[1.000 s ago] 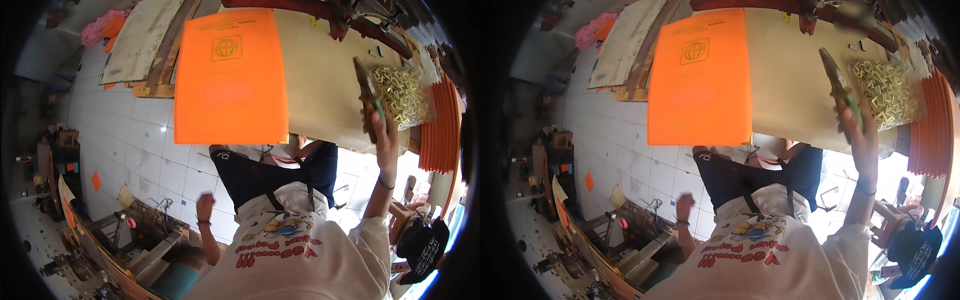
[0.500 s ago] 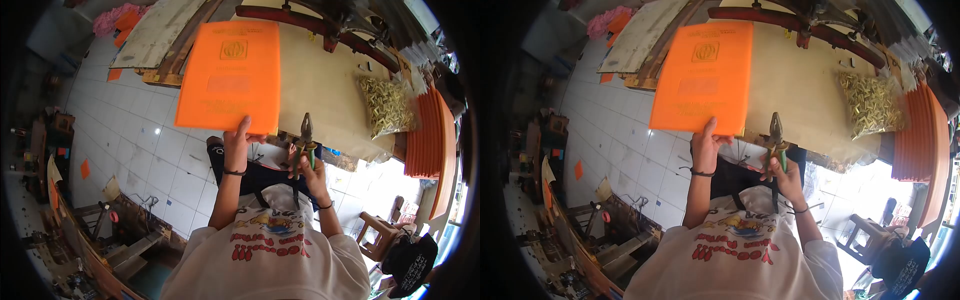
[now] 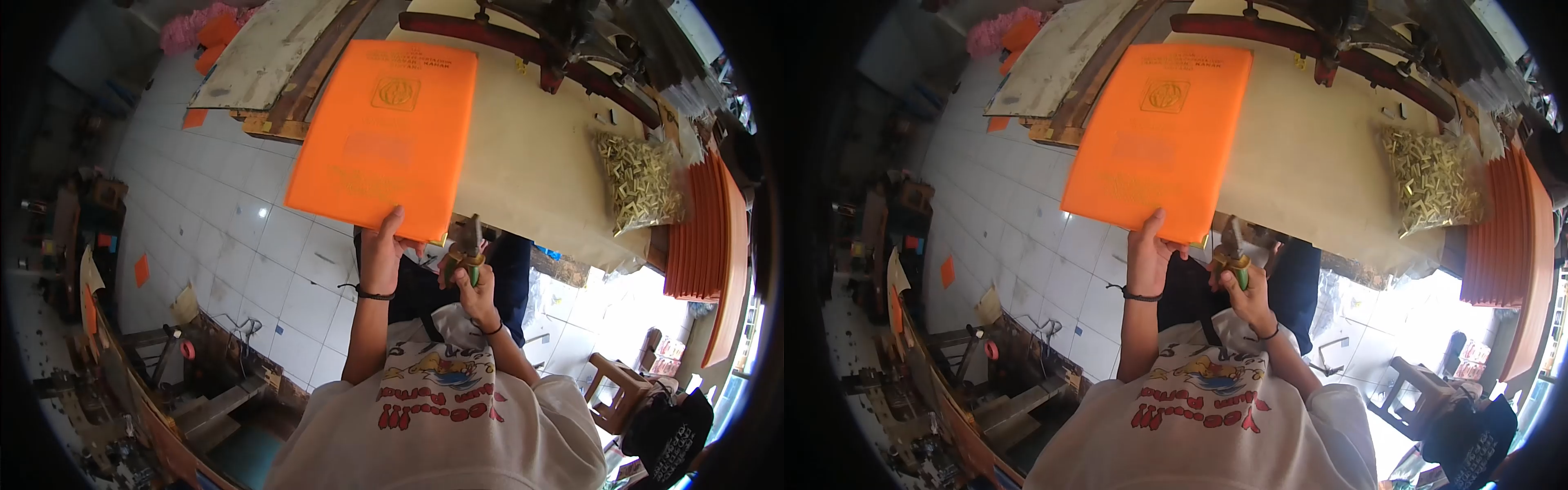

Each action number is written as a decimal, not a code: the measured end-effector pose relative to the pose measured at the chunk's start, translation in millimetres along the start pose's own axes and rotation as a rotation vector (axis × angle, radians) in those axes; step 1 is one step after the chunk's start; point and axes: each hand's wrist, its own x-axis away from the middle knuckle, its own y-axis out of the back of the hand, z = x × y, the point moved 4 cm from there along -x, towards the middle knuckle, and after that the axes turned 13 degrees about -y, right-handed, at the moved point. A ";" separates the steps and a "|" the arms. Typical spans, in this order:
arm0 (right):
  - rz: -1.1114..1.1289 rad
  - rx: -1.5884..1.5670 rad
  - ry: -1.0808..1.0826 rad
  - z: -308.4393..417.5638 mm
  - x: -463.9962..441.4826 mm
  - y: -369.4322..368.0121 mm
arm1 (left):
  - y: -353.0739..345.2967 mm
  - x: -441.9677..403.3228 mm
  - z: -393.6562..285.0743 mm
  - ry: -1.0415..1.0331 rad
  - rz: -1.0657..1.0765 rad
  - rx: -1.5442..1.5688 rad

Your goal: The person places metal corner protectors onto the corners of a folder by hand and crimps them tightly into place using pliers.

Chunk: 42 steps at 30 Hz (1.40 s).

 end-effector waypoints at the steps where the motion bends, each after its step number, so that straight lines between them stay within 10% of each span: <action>1: 0.011 0.002 0.004 0.7 -0.9 -2.2 | 0.3 1.1 -1.4 0.006 0.003 0.009; 16: -0.047 0.022 -0.008 11.5 8.2 24.3 | 21.0 7.1 1.6 0.142 0.058 -0.171; 24: -0.431 0.321 -0.352 10.1 58.9 90.4 | 13.6 -5.8 -14.1 -0.145 -0.044 -0.180; 42: 0.089 0.000 -0.350 36.7 55.9 55.6 | 18.3 33.0 -26.6 -0.140 -0.169 -0.392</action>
